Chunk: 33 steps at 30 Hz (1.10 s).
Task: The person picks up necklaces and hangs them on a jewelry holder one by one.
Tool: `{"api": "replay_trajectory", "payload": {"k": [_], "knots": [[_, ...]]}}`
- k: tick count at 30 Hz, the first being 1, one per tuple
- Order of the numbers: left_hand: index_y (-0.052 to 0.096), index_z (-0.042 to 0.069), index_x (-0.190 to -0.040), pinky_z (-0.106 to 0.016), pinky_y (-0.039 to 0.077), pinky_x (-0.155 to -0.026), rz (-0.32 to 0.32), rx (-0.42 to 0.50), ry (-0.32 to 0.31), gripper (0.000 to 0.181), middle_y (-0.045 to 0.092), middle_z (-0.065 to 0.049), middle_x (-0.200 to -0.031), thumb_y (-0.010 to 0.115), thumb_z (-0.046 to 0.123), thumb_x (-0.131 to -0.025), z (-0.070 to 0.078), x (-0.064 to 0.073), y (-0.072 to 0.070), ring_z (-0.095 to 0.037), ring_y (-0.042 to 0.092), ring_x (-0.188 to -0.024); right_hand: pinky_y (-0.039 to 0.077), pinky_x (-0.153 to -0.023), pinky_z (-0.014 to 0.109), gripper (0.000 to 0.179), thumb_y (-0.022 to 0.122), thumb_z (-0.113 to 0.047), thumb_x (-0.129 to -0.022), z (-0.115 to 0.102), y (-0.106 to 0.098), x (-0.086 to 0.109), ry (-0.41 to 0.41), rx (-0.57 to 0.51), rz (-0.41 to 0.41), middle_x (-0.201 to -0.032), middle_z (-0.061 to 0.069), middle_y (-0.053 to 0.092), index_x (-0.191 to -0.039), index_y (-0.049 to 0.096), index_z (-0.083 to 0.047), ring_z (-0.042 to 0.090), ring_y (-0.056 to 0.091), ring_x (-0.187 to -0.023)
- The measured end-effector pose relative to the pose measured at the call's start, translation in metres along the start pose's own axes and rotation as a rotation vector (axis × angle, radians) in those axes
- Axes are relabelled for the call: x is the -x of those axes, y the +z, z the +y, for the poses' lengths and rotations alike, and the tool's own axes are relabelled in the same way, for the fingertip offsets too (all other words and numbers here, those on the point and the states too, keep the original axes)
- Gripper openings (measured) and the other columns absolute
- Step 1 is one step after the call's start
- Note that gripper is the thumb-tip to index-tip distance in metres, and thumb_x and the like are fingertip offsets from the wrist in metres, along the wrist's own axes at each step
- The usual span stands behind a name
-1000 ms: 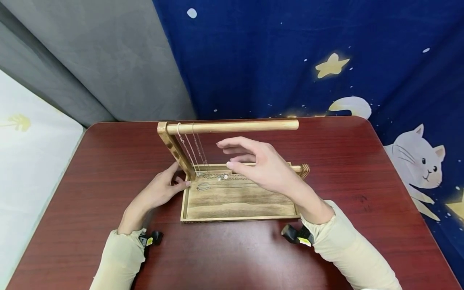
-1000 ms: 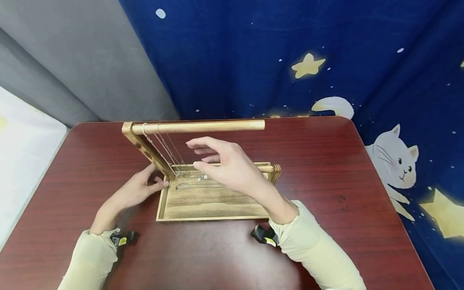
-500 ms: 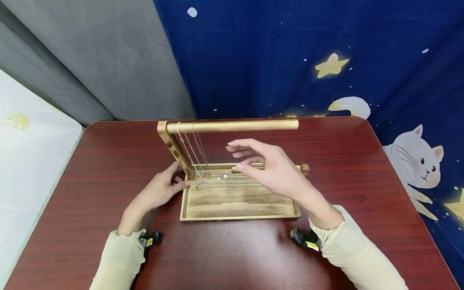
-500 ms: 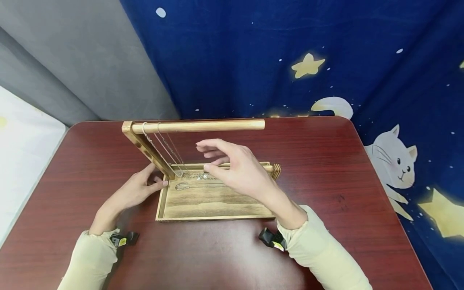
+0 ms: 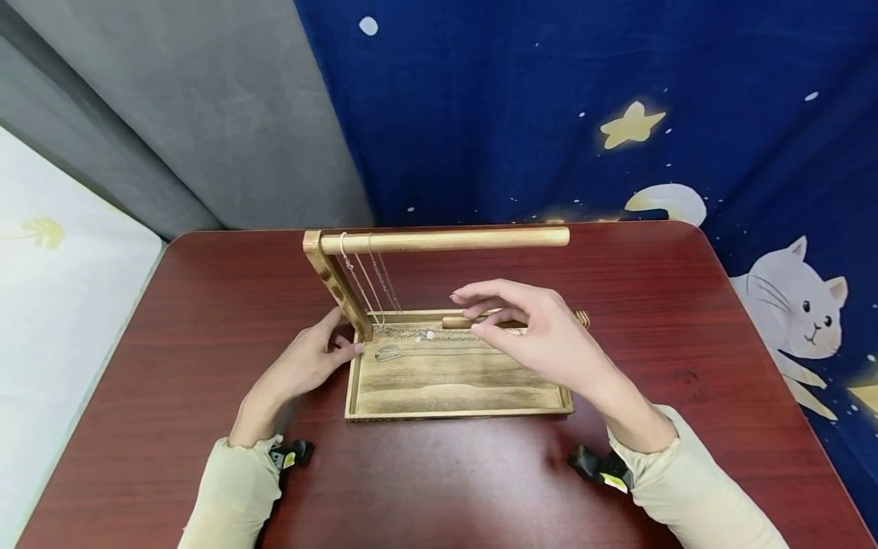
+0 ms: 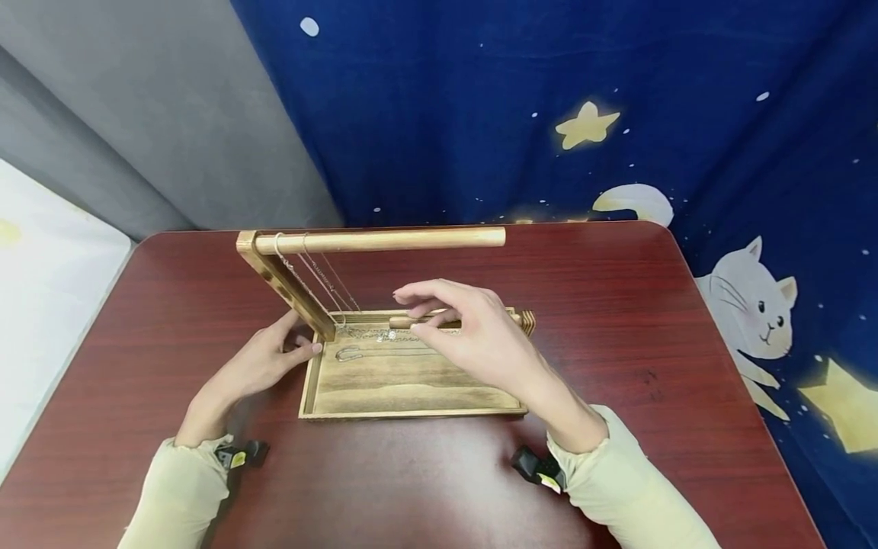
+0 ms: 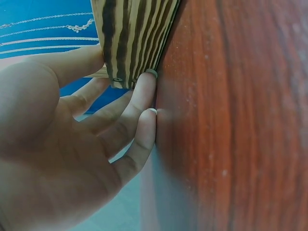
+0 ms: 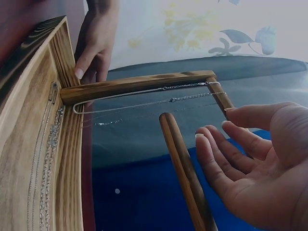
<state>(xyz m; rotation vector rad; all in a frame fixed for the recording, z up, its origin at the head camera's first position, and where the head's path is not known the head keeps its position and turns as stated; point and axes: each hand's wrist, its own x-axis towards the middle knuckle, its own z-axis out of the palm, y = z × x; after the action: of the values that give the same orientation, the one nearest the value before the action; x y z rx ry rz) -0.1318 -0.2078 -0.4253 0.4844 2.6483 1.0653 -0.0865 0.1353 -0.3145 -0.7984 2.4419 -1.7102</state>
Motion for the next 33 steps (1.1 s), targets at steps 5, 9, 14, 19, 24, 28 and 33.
{"api": "replay_trajectory", "payload": {"k": [5, 9, 14, 19, 24, 28, 33], "knots": [[0.039, 0.015, -0.147, -0.036, 0.048, -0.076, -0.002, -0.017, -0.004, 0.058, 0.066, -0.002, -0.089, 0.066, 0.024, -0.097, -0.001, -0.001, -0.001, -0.015, 0.062, -0.082, 0.054, -0.086, 0.030, 0.036, 0.068, 0.000, -0.092, 0.001, -0.001, 0.008, 0.010, 0.005, 0.011, -0.118, -0.005, 0.069, -0.124, 0.068, -0.014, 0.016, 0.067, -0.102], [0.038, 0.014, -0.147, -0.036, 0.048, -0.076, -0.002, -0.022, -0.007, 0.058, 0.067, -0.002, -0.089, 0.067, 0.025, -0.097, -0.001, -0.001, -0.001, -0.015, 0.062, -0.083, 0.054, -0.086, 0.030, 0.035, 0.069, -0.001, -0.092, 0.003, -0.001, 0.014, 0.028, 0.000, 0.011, -0.116, -0.002, 0.070, -0.123, 0.068, -0.016, 0.014, 0.067, -0.102], [0.039, 0.016, -0.147, -0.036, 0.049, -0.076, -0.005, -0.007, -0.014, 0.058, 0.068, -0.003, -0.092, 0.067, 0.024, -0.097, -0.001, -0.001, -0.001, -0.015, 0.064, -0.084, 0.054, -0.085, 0.031, 0.034, 0.068, -0.002, -0.092, 0.009, 0.002, 0.020, 0.047, -0.011, 0.006, -0.115, -0.003, 0.070, -0.123, 0.069, -0.016, 0.013, 0.068, -0.097], [0.039, 0.014, -0.147, -0.035, 0.049, -0.075, -0.004, -0.002, -0.013, 0.057, 0.068, -0.003, -0.093, 0.067, 0.024, -0.097, 0.001, 0.000, 0.000, -0.015, 0.064, -0.085, 0.054, -0.086, 0.031, 0.036, 0.067, 0.001, -0.092, 0.015, 0.005, 0.025, 0.033, 0.028, 0.003, -0.116, -0.005, 0.071, -0.123, 0.070, -0.016, 0.015, 0.068, -0.099], [0.039, 0.012, -0.147, -0.036, 0.049, -0.076, -0.002, -0.002, -0.014, 0.059, 0.068, -0.004, -0.091, 0.067, 0.023, -0.097, 0.002, 0.001, 0.000, -0.015, 0.064, -0.084, 0.052, -0.087, 0.028, 0.033, 0.068, -0.003, -0.092, 0.018, 0.006, 0.030, 0.044, 0.110, -0.011, -0.115, -0.008, 0.071, -0.121, 0.072, -0.020, 0.012, 0.068, -0.100], [0.041, 0.013, -0.145, -0.036, 0.049, -0.076, 0.000, -0.004, -0.010, 0.056, 0.068, -0.004, -0.091, 0.067, 0.023, -0.097, 0.001, 0.000, 0.000, -0.015, 0.063, -0.084, 0.051, -0.088, 0.029, 0.032, 0.069, -0.004, -0.092, 0.021, 0.006, 0.034, 0.051, 0.118, -0.022, -0.113, -0.009, 0.072, -0.121, 0.072, -0.019, 0.010, 0.067, -0.101], [0.040, 0.013, -0.146, -0.035, 0.049, -0.075, 0.000, 0.002, -0.004, 0.056, 0.068, -0.004, -0.093, 0.066, 0.023, -0.097, 0.000, 0.000, 0.000, -0.014, 0.063, -0.084, 0.053, -0.086, 0.030, 0.034, 0.068, -0.002, -0.093, 0.028, 0.007, 0.038, 0.088, 0.057, -0.049, -0.114, -0.008, 0.071, -0.123, 0.071, -0.016, 0.013, 0.068, -0.098]]}}
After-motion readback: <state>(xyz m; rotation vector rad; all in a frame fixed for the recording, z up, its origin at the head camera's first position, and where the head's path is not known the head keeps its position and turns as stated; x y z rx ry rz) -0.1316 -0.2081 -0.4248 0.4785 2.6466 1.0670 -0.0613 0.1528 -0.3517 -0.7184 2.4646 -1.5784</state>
